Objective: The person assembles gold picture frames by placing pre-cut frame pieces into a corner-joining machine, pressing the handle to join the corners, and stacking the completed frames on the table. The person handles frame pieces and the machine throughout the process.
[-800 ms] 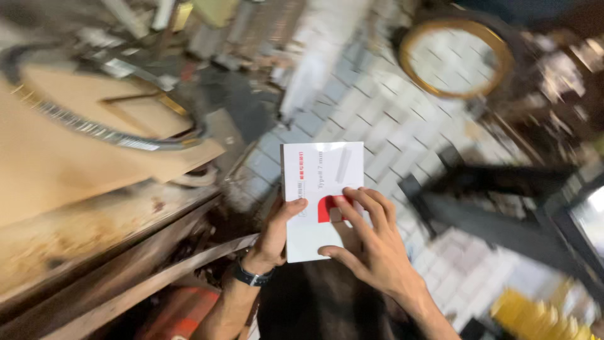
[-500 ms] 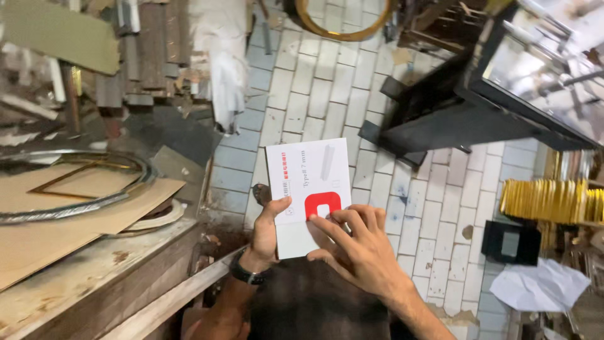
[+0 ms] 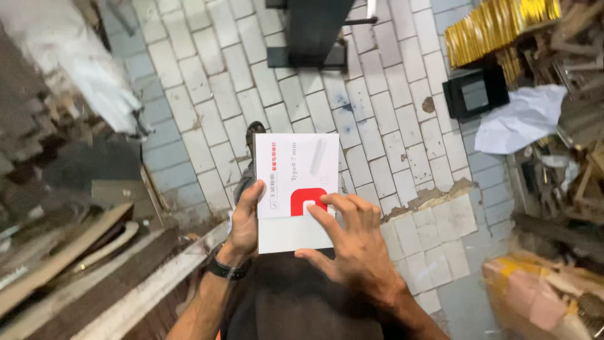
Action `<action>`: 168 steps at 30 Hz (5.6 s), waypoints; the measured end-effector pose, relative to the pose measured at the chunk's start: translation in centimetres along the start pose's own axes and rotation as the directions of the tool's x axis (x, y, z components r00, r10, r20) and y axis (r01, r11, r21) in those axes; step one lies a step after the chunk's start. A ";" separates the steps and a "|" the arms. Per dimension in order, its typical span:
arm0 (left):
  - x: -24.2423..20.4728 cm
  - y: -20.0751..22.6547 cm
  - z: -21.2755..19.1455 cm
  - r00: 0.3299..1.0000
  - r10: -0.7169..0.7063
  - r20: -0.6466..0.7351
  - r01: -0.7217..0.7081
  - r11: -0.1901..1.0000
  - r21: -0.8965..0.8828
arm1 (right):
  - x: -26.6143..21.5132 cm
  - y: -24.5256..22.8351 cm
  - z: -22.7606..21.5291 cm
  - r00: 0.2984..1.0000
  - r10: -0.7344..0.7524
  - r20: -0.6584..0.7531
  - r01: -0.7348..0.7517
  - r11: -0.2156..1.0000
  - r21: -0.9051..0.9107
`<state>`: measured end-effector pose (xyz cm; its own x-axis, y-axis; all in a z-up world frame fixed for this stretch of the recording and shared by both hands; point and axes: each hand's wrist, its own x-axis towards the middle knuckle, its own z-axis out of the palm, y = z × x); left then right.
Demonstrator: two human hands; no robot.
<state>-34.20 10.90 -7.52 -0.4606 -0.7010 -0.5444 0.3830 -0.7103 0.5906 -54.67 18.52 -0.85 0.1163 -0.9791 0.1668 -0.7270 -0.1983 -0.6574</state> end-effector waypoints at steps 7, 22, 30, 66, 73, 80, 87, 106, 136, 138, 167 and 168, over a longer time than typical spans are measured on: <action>9.7 -3.6 4.8 0.967 -0.246 0.065 0.235 0.961 0.143 | -4.3 7.0 -2.5 0.788 0.547 -0.283 -0.525 0.837 0.156; 40.1 -4.3 22.5 0.839 -0.484 0.248 0.422 0.867 0.264 | 10.5 27.7 -10.1 0.204 0.884 -0.420 -0.661 0.441 0.608; 52.3 -7.7 28.5 0.894 -0.413 0.171 0.393 0.909 0.141 | 17.9 41.5 -16.3 0.555 0.738 -0.384 -0.661 0.671 0.334; 76.5 6.3 38.2 0.387 0.583 -0.714 -0.889 0.032 -0.456 | 63.6 64.4 -20.6 0.654 -0.690 0.310 0.419 0.672 0.611; 79.1 10.1 40.9 0.107 0.519 -0.848 -0.942 -0.219 -0.253 | 72.0 65.4 -20.5 0.349 -0.901 0.259 0.075 0.302 0.950; 78.7 9.0 41.9 -0.107 0.522 -0.846 -0.973 -0.229 -0.018 | 77.8 60.4 -23.7 -0.044 -0.922 0.385 0.277 0.359 0.891; 81.4 6.3 41.3 -0.120 0.540 -0.833 -0.959 -0.279 -0.042 | 73.6 59.7 -23.8 0.250 -0.747 0.616 0.699 0.580 0.419; 84.2 0.6 40.8 -0.075 0.483 -0.872 -0.970 -0.238 -0.048 | 70.8 61.1 -23.4 0.235 -0.647 0.725 0.780 0.571 0.257; 80.6 -0.9 43.7 0.015 0.435 -0.900 -0.970 -0.213 -0.119 | 68.9 64.9 -23.7 -0.178 -0.752 0.634 0.844 0.215 0.491; 79.6 -1.1 43.4 -0.006 0.443 -0.896 -0.968 -0.228 -0.107 | 68.6 65.4 -23.8 -0.128 -0.856 0.502 0.769 0.234 0.595; 79.1 7.6 39.5 0.013 0.535 -0.845 -0.965 0.229 0.130 | 89.3 69.4 -12.6 0.599 -0.270 0.754 -0.630 0.421 0.652; 80.2 8.2 39.0 -0.023 0.499 -0.867 -0.968 0.207 0.145 | 93.2 67.4 -10.7 0.647 -0.296 0.703 -0.575 0.416 0.704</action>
<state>-99.21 -48.64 -23.10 0.8954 -0.3931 -0.2093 0.4091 0.5405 0.7352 -100.09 -85.56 -21.71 0.7661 -0.6059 -0.2144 0.1071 0.4493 -0.8869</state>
